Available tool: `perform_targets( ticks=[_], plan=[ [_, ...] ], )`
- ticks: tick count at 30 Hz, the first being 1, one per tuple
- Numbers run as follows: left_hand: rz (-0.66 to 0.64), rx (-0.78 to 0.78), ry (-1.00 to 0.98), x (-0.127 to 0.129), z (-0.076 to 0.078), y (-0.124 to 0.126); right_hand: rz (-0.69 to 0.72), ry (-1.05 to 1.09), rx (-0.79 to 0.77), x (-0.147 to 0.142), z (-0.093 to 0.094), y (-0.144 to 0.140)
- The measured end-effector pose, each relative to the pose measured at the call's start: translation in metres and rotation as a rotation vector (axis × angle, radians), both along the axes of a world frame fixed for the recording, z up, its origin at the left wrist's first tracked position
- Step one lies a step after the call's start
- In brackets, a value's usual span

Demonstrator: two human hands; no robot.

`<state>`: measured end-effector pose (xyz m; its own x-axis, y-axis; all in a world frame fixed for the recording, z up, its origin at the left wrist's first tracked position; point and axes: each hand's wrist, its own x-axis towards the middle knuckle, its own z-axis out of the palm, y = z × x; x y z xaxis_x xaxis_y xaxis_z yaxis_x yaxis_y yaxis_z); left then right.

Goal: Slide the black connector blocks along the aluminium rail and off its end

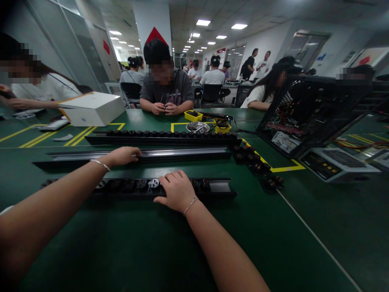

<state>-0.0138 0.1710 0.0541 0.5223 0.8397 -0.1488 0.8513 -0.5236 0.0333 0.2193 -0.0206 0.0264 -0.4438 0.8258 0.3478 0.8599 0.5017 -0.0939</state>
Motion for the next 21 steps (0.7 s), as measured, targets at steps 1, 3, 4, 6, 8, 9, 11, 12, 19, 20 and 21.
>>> perform_targets(
  ticks=[1,3,4,6,8,9,11,12,19,20,21],
  plan=[
    [-0.007,0.081,-0.071,0.002,0.005,-0.013,-0.011,0.029,0.032,0.005,0.0,-0.005],
    [-0.034,0.238,-0.241,0.008,0.012,-0.049,-0.134,0.09,0.102,0.023,-0.002,-0.018],
    [-0.045,0.308,-0.315,0.012,0.012,-0.071,-0.268,0.115,0.147,0.035,-0.004,-0.024],
    [-0.033,0.46,-0.458,0.02,0.004,-0.115,-0.657,0.176,0.228,0.064,-0.009,-0.033],
    [-0.037,0.553,-0.508,0.027,-0.013,-0.155,-0.949,0.247,0.163,0.091,-0.014,-0.037],
    [-0.045,0.576,-0.496,0.03,-0.022,-0.171,-0.997,0.281,0.072,0.101,-0.014,-0.038],
    [-0.066,0.585,-0.452,0.035,-0.039,-0.195,-1.055,0.246,0.01,0.111,-0.013,-0.036],
    [-0.088,0.578,-0.436,0.037,-0.045,-0.203,-1.056,0.182,0.042,0.111,-0.011,-0.035],
    [-0.106,0.484,-0.43,0.038,-0.052,-0.215,-0.981,0.075,-0.198,0.077,-0.003,-0.032],
    [-0.116,0.479,-0.423,0.038,-0.052,-0.215,-0.988,0.072,-0.181,0.075,-0.006,-0.032],
    [-0.122,0.472,-0.415,0.037,-0.052,-0.214,-0.987,0.067,-0.153,0.074,-0.008,-0.031]
  ],
)
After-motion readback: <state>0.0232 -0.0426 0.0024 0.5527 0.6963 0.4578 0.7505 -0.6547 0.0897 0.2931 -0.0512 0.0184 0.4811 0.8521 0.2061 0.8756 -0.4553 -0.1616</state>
